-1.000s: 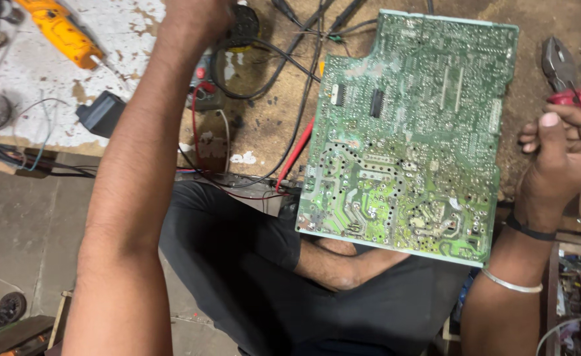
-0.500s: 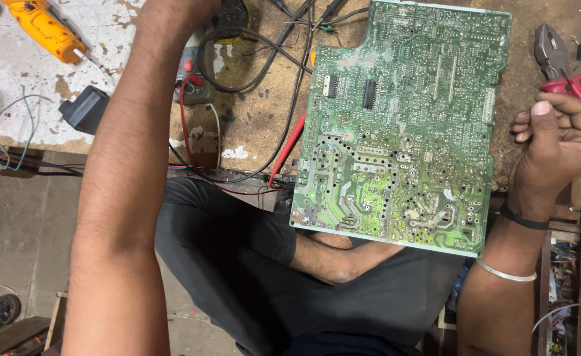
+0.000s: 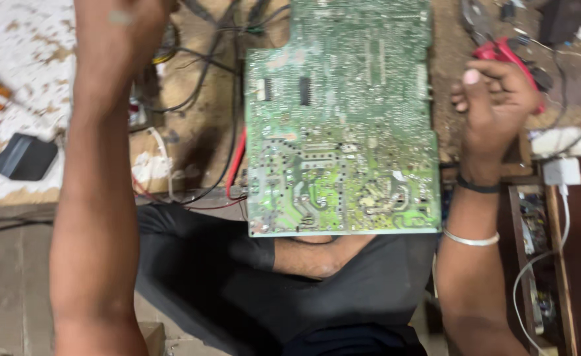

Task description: The person holds a green circuit board and uses a soldering iron to reflow solder on an integrated circuit. They then use a multimeter to test various points on the board.

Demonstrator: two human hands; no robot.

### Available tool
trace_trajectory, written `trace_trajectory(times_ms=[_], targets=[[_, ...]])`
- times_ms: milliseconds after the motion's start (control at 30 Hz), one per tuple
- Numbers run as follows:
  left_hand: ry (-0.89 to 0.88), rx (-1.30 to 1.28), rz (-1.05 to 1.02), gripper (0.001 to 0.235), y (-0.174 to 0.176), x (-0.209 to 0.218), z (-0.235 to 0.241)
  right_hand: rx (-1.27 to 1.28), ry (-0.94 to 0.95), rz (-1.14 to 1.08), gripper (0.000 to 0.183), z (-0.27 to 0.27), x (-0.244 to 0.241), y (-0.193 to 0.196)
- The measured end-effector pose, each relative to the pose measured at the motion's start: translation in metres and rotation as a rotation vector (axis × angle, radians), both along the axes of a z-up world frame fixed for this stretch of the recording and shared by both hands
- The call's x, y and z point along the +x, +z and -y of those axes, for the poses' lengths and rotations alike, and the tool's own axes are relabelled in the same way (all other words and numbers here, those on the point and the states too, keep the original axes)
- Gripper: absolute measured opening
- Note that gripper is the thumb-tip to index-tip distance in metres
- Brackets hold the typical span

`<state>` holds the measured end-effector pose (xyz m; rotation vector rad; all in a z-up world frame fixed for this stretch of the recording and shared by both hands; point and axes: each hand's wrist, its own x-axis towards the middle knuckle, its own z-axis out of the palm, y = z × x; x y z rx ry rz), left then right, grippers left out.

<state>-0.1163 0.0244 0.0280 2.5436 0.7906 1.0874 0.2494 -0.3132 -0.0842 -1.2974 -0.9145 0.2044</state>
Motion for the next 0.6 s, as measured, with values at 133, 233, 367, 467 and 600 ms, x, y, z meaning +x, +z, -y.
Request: trace_trajectory(times_ms=[133, 233, 367, 467, 600], targets=[[-0.562, -0.529, 0.157, 0.035, 0.009, 0.051, 0.1, 0.024, -0.006, -0.012, 0.009, -0.001, -0.003, 0.001], [-0.615, -0.718, 0.05, 0.025, 0.004, 0.097, 0.162, 0.049, 0.01, -0.015, 0.009, -0.003, -0.004, 0.003], [-0.594, -0.731, 0.016, 0.031, -0.005, 0.13, 0.192, 0.068, 0.027, 0.017, 0.012, -0.002, -0.003, 0.004], [-0.526, -0.696, 0.01, 0.042, -0.012, 0.143, 0.199, 0.068, 0.024, 0.004, 0.013, -0.003, -0.003, 0.004], [-0.496, -0.442, -0.068, 0.047, -0.016, 0.15, 0.2, 0.072, 0.017, -0.006, 0.016, 0.0, -0.004, 0.003]])
